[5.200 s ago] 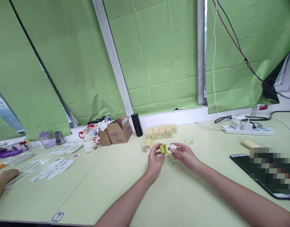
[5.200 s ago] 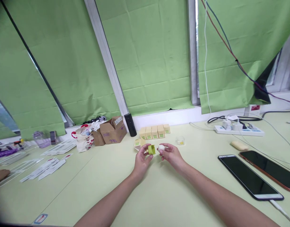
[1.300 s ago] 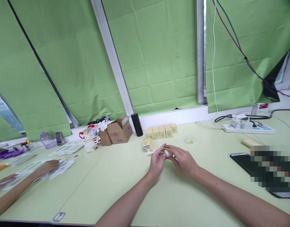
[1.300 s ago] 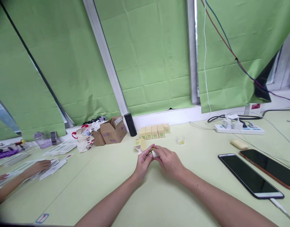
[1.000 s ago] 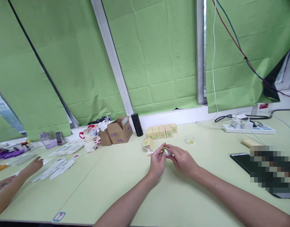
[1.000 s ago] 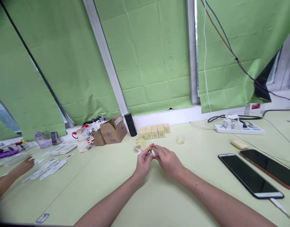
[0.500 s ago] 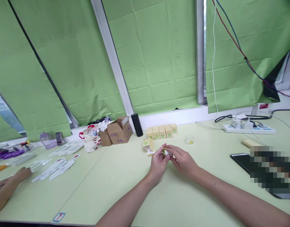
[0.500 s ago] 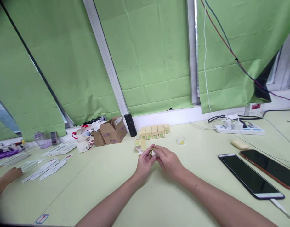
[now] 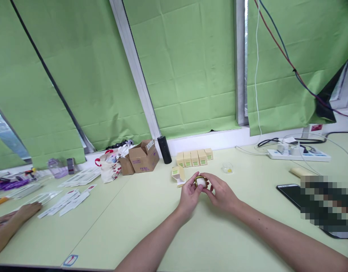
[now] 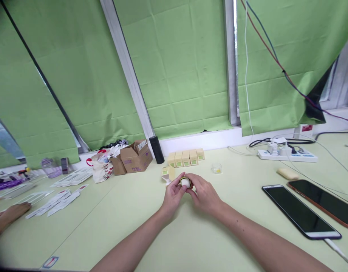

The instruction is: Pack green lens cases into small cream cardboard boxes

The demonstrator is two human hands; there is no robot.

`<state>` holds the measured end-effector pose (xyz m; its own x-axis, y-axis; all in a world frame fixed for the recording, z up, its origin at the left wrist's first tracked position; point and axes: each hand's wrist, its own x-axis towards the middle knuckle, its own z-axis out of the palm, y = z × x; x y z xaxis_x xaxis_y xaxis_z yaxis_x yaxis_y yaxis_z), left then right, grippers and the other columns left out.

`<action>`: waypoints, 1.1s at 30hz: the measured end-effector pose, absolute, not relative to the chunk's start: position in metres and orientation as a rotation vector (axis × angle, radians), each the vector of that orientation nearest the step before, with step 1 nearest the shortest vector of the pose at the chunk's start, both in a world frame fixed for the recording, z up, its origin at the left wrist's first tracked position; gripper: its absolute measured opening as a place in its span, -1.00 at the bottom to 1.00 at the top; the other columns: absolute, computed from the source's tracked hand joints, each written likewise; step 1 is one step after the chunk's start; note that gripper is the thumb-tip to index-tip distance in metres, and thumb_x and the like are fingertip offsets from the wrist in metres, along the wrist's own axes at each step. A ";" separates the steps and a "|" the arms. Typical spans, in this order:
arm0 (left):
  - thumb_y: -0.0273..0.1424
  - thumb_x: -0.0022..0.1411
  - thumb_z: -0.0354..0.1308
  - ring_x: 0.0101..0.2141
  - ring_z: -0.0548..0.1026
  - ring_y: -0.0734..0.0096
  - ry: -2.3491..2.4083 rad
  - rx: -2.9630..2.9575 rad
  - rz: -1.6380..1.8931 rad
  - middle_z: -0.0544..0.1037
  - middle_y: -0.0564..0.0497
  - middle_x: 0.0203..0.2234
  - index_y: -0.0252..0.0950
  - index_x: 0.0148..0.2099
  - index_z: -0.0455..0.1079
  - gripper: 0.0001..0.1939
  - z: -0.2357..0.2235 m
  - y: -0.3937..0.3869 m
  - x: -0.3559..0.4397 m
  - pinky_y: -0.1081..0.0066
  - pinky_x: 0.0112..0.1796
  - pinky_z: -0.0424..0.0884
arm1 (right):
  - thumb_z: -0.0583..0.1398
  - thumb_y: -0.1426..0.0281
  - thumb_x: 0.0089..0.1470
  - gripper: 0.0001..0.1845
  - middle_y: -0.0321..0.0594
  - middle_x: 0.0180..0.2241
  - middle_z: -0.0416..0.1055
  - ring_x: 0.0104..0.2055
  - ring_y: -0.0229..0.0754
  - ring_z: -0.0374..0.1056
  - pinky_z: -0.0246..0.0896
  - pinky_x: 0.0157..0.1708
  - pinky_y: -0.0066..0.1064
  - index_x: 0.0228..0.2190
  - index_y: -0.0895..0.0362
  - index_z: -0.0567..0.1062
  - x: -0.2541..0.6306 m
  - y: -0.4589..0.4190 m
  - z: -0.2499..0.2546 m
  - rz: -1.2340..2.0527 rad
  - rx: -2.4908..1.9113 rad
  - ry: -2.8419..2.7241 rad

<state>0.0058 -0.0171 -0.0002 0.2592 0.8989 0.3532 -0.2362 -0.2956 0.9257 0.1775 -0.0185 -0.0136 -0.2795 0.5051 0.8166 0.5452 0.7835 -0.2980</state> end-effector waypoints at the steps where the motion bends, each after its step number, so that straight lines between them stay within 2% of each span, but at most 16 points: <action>1: -0.11 0.18 0.45 0.05 0.60 0.04 0.651 1.416 1.286 0.61 -0.27 0.07 -0.32 0.36 0.34 -0.19 -0.001 -0.016 0.005 0.07 0.12 0.51 | 0.14 0.50 0.29 -0.44 -0.02 0.08 0.53 -0.09 -0.02 0.57 0.63 -0.22 -0.14 0.27 0.00 0.25 0.178 -0.019 -0.013 -0.010 -0.800 -1.925; 6: -0.17 0.12 0.50 0.14 0.56 -0.06 0.584 1.397 1.253 0.54 -0.32 0.17 -0.30 0.36 0.33 -0.16 -0.001 -0.017 0.004 -0.03 0.19 0.44 | 0.11 0.51 0.29 -0.47 -0.05 0.07 0.53 -0.12 -0.03 0.56 0.62 -0.26 -0.17 0.24 -0.03 0.28 0.179 -0.017 -0.015 0.102 -0.795 -1.897; 10: -0.19 0.12 0.50 0.11 0.57 -0.08 0.546 1.406 1.211 0.55 -0.32 0.15 -0.28 0.41 0.26 -0.12 0.000 -0.020 0.002 -0.05 0.13 0.47 | 0.14 0.47 0.27 -0.53 -0.07 0.07 0.53 -0.08 -0.02 0.56 0.61 -0.28 -0.19 0.19 -0.02 0.32 0.179 -0.016 -0.016 0.187 -0.832 -1.870; 14: -0.15 0.20 0.41 0.03 0.58 0.05 0.637 1.480 1.277 0.48 -0.29 0.19 -0.24 0.39 0.27 -0.21 -0.001 -0.019 -0.003 0.22 -0.10 0.57 | 0.19 0.38 0.25 -0.56 -0.06 0.05 0.53 -0.03 0.00 0.54 0.60 -0.30 -0.21 0.15 0.01 0.35 0.178 -0.016 -0.015 0.273 -0.881 -1.806; 16: -0.11 0.25 0.35 -0.08 0.58 0.17 0.709 1.527 1.333 0.44 -0.29 0.21 -0.24 0.36 0.28 -0.27 -0.001 -0.017 -0.006 0.35 -0.26 0.54 | 0.22 0.33 0.25 -0.55 -0.06 0.04 0.54 -0.02 0.01 0.54 0.59 -0.30 -0.21 0.15 0.02 0.34 0.178 -0.016 -0.013 0.321 -0.900 -1.764; 18: -0.13 0.28 0.30 -0.17 0.55 0.28 0.772 1.572 1.379 0.46 -0.28 0.18 -0.24 0.33 0.29 -0.34 0.000 -0.016 -0.008 0.41 -0.32 0.49 | 0.23 0.29 0.25 -0.54 -0.06 0.01 0.55 -0.03 0.00 0.54 0.58 -0.31 -0.22 0.14 0.02 0.34 0.177 -0.017 -0.011 0.378 -0.909 -1.728; 21: -0.26 0.32 0.24 -0.21 0.51 0.36 0.850 1.665 1.438 0.50 -0.22 0.13 -0.20 0.29 0.30 -0.46 0.002 -0.017 -0.009 0.39 -0.25 0.46 | 0.24 0.24 0.24 -0.56 -0.08 -0.06 0.58 -0.08 -0.02 0.54 0.55 -0.33 -0.24 0.11 0.02 0.35 0.176 -0.019 -0.006 0.472 -0.921 -1.668; 24: -0.39 0.34 0.17 -0.17 0.49 0.34 0.912 1.810 1.496 0.49 -0.16 0.15 -0.16 0.26 0.31 -0.54 0.004 -0.019 -0.008 0.30 -0.14 0.45 | 0.25 0.18 0.23 -0.58 -0.10 -0.11 0.59 -0.12 -0.04 0.53 0.51 -0.40 -0.30 0.07 0.02 0.36 0.176 -0.021 -0.001 0.599 -0.925 -1.598; 29: -0.50 0.35 0.10 -0.01 0.47 0.20 0.998 2.085 1.561 0.45 -0.15 0.18 -0.13 0.28 0.30 -0.52 0.000 -0.018 -0.010 0.15 0.03 0.43 | 0.29 0.05 0.18 -0.52 -0.12 -0.16 0.58 -0.15 -0.04 0.51 0.48 -0.50 -0.36 0.02 0.02 0.39 0.175 -0.021 0.004 0.824 -0.877 -1.474; 33: -0.53 0.39 0.05 0.24 0.34 0.06 0.999 2.348 1.559 0.33 -0.17 0.26 -0.09 0.30 0.30 -0.51 -0.004 -0.015 -0.013 0.01 0.19 0.35 | 0.33 -0.04 0.10 -0.43 -0.16 -0.28 0.58 -0.23 -0.06 0.51 0.45 -0.53 -0.37 -0.02 0.05 0.42 0.173 -0.020 0.005 0.935 -0.832 -1.378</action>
